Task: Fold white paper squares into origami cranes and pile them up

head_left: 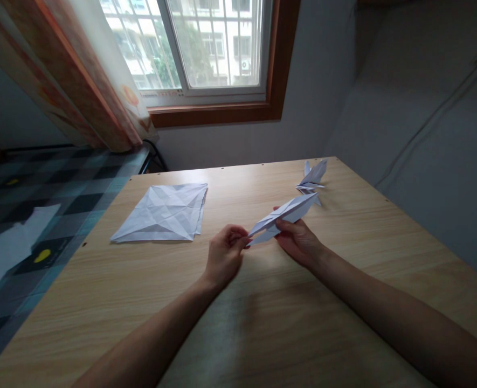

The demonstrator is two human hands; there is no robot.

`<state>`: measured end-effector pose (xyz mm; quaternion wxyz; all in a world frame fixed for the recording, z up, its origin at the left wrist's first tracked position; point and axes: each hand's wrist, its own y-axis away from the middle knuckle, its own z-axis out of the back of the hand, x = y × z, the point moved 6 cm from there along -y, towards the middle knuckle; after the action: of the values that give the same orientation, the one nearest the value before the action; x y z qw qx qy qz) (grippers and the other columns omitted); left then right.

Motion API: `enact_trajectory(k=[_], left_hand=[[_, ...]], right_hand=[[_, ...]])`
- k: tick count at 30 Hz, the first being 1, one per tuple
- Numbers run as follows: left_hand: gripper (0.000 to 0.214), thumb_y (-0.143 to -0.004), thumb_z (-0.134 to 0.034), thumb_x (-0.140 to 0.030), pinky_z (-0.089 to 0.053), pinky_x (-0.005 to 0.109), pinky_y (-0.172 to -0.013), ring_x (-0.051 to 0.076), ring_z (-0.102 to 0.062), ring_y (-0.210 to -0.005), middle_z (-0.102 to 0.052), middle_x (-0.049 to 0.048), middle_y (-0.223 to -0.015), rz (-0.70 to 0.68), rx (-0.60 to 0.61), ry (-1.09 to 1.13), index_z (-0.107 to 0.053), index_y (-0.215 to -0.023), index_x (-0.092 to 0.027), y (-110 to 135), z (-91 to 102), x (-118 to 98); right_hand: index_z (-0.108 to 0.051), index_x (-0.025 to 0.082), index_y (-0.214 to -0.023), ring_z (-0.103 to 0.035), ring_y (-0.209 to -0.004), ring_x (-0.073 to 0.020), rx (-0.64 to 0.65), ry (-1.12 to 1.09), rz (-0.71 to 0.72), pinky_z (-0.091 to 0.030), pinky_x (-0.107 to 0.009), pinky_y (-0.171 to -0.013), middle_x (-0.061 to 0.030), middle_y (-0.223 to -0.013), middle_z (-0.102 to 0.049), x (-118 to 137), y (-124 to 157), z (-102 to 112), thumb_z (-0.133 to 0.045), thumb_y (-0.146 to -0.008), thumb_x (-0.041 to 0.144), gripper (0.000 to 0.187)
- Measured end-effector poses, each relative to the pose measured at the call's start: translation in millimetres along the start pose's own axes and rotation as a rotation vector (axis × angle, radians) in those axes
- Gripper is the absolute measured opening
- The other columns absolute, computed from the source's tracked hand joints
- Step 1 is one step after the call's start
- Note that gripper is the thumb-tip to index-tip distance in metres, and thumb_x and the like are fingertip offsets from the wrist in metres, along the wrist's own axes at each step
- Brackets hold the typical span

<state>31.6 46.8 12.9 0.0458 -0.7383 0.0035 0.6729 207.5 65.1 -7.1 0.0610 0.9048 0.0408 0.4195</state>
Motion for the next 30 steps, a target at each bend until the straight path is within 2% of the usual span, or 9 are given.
enact_trajectory(k=[3, 6, 9, 14, 18, 22, 24, 26, 30], left_hand=[[0.031, -0.066, -0.075, -0.026, -0.051, 0.028, -0.065, 0.018, -0.068, -0.071, -0.073, 0.0030, -0.076, 0.039, 0.075, 0.061, -0.059, -0.091, -0.018, -2, 0.5, 2], [0.035, -0.073, -0.071, -0.037, -0.051, 0.028, -0.064, 0.017, -0.067, -0.069, -0.073, 0.0055, -0.083, 0.061, 0.102, 0.157, -0.059, -0.099, -0.017, -4, 2.5, 4], [0.037, -0.075, -0.071, -0.042, -0.047, 0.025, -0.059, 0.012, -0.060, -0.058, -0.068, 0.0014, -0.071, 0.076, 0.145, 0.185, -0.061, -0.099, -0.016, -5, -0.4, 6], [0.037, -0.067, -0.079, -0.031, -0.038, 0.019, -0.051, 0.008, -0.049, -0.051, -0.056, -0.0058, -0.059, 0.084, 0.231, 0.129, -0.061, -0.096, -0.017, -2, -9.9, 3], [0.029, -0.067, -0.075, -0.027, -0.037, 0.019, -0.053, 0.008, -0.048, -0.053, -0.055, -0.0063, -0.060, 0.022, 0.178, 0.067, -0.057, -0.088, -0.018, 0, -8.0, 0], [0.007, -0.074, -0.063, -0.023, -0.041, 0.022, -0.060, 0.011, -0.052, -0.064, -0.059, -0.0014, -0.068, -0.072, 0.207, -0.113, -0.062, -0.076, -0.016, 4, -10.2, -2], [0.012, -0.079, -0.058, -0.026, -0.042, 0.023, -0.060, 0.013, -0.053, -0.066, -0.061, 0.0004, -0.072, -0.085, 0.214, -0.149, -0.064, -0.078, -0.016, 6, -11.3, -2], [0.014, -0.079, -0.060, -0.030, -0.040, 0.022, -0.057, 0.011, -0.051, -0.062, -0.059, -0.0007, -0.071, -0.071, 0.181, -0.113, -0.062, -0.083, -0.016, 6, -10.6, -1], [0.024, -0.071, -0.072, -0.025, -0.038, 0.019, -0.054, 0.008, -0.051, -0.057, -0.056, -0.0045, -0.066, -0.046, 0.122, -0.028, -0.053, -0.083, -0.017, 5, -10.4, 0]], right_hand=[[-0.070, 0.024, -0.085, -0.062, -0.075, -0.0163, 0.023, 0.020, -0.006, -0.050, -0.032, -0.077, 0.0039, -0.074, -0.068, 1, 0, 0, -0.088, -0.050, 0.022, 0.040], [-0.071, 0.020, -0.089, -0.063, -0.073, -0.0156, 0.100, 0.077, -0.086, -0.051, -0.030, -0.075, 0.0017, -0.077, -0.070, -4, 5, -6, -0.089, -0.052, 0.023, 0.041], [-0.071, 0.018, -0.094, -0.066, -0.073, -0.0155, 0.222, 0.135, -0.178, -0.052, -0.029, -0.076, -0.0001, -0.079, -0.073, -15, 13, -14, -0.089, -0.053, 0.021, 0.046], [-0.070, 0.017, -0.096, -0.068, -0.073, -0.0159, 0.357, 0.214, -0.215, -0.054, -0.029, -0.073, -0.0013, -0.083, -0.074, -26, 19, -21, -0.089, -0.054, 0.018, 0.046], [-0.069, 0.017, -0.097, -0.068, -0.078, -0.0163, 0.413, 0.223, -0.194, -0.054, -0.028, -0.076, -0.0019, -0.087, -0.073, -26, 21, -25, -0.089, -0.055, 0.020, 0.046], [-0.069, 0.017, -0.095, -0.067, -0.079, -0.0158, 0.396, 0.255, -0.138, -0.053, -0.028, -0.077, -0.0017, -0.087, -0.073, -25, 22, -26, -0.086, -0.062, 0.024, 0.038], [-0.068, 0.017, -0.096, -0.067, -0.076, -0.0152, 0.351, 0.291, -0.097, -0.053, -0.027, -0.074, -0.0012, -0.085, -0.072, -25, 21, -24, -0.084, -0.064, 0.025, 0.036], [-0.067, 0.016, -0.093, -0.065, -0.072, -0.0150, 0.303, 0.342, -0.063, -0.052, -0.027, -0.070, -0.0007, -0.082, -0.072, -26, 20, -22, -0.084, -0.065, 0.027, 0.035], [-0.066, 0.015, -0.089, -0.066, -0.071, -0.0159, 0.293, 0.366, -0.058, -0.053, -0.028, -0.069, -0.0015, -0.081, -0.072, -28, 20, -23, -0.085, -0.062, 0.026, 0.035]])
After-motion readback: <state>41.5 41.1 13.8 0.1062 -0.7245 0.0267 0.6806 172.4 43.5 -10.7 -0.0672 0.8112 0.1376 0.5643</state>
